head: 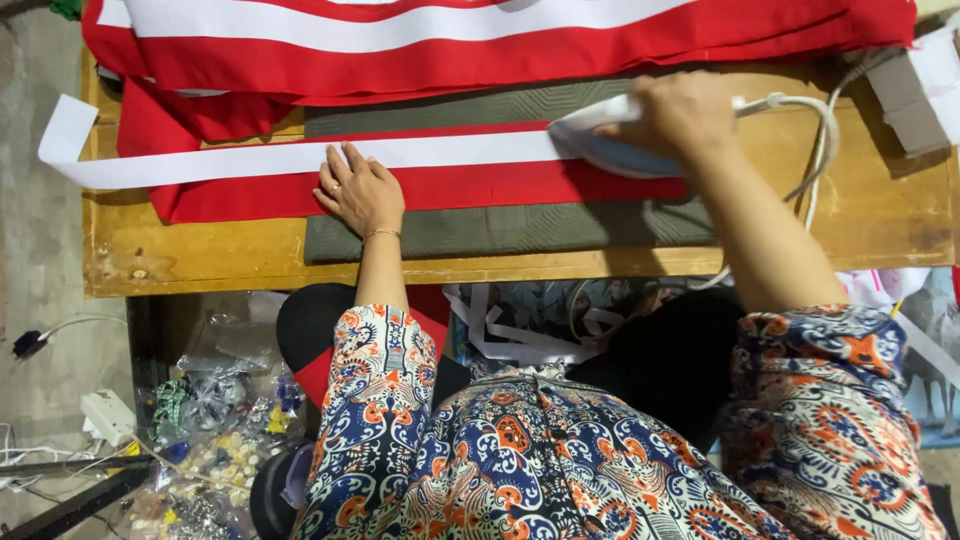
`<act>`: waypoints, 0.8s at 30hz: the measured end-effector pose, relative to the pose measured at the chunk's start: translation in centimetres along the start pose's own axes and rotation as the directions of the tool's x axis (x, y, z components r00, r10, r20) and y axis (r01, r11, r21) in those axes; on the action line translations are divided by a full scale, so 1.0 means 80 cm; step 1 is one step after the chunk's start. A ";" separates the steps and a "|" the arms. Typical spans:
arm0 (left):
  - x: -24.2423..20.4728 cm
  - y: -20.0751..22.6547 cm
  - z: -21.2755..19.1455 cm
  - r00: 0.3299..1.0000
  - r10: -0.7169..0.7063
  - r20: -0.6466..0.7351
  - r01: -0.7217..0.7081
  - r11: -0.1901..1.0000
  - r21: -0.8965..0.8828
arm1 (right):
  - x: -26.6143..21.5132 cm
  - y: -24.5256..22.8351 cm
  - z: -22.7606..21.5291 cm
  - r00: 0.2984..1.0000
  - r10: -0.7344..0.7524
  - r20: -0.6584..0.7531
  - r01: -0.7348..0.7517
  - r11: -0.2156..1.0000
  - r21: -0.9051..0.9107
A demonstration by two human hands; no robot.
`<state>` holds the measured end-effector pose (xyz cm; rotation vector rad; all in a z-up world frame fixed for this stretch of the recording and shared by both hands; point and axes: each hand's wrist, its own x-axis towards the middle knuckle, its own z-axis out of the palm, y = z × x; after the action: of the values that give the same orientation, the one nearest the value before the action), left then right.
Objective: The person irons a red and white striped fabric on a small ironing board. They repeatedly fold the fabric, align the white stripe, and press it with an iron, then flip and re-iron sections.
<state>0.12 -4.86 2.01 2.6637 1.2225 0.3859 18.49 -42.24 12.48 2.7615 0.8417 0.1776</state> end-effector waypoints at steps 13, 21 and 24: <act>0.020 -0.032 0.047 0.973 -0.048 -0.227 0.003 0.982 -0.191 | 0.109 -0.310 -0.057 0.993 -0.035 -0.113 0.074 0.927 0.367; 0.011 -0.019 0.022 0.973 -0.070 -0.221 0.021 0.977 -0.214 | 0.078 -0.241 -0.031 0.991 -0.088 -0.096 0.113 0.951 0.287; 0.010 -0.016 0.015 0.992 -0.056 -0.116 0.038 0.988 -0.150 | 0.059 -0.147 -0.008 0.992 -0.018 -0.125 0.051 0.963 0.265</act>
<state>0.04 -3.50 0.64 2.5141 1.2359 0.6120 16.01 -30.02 10.08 3.0101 1.0128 0.2445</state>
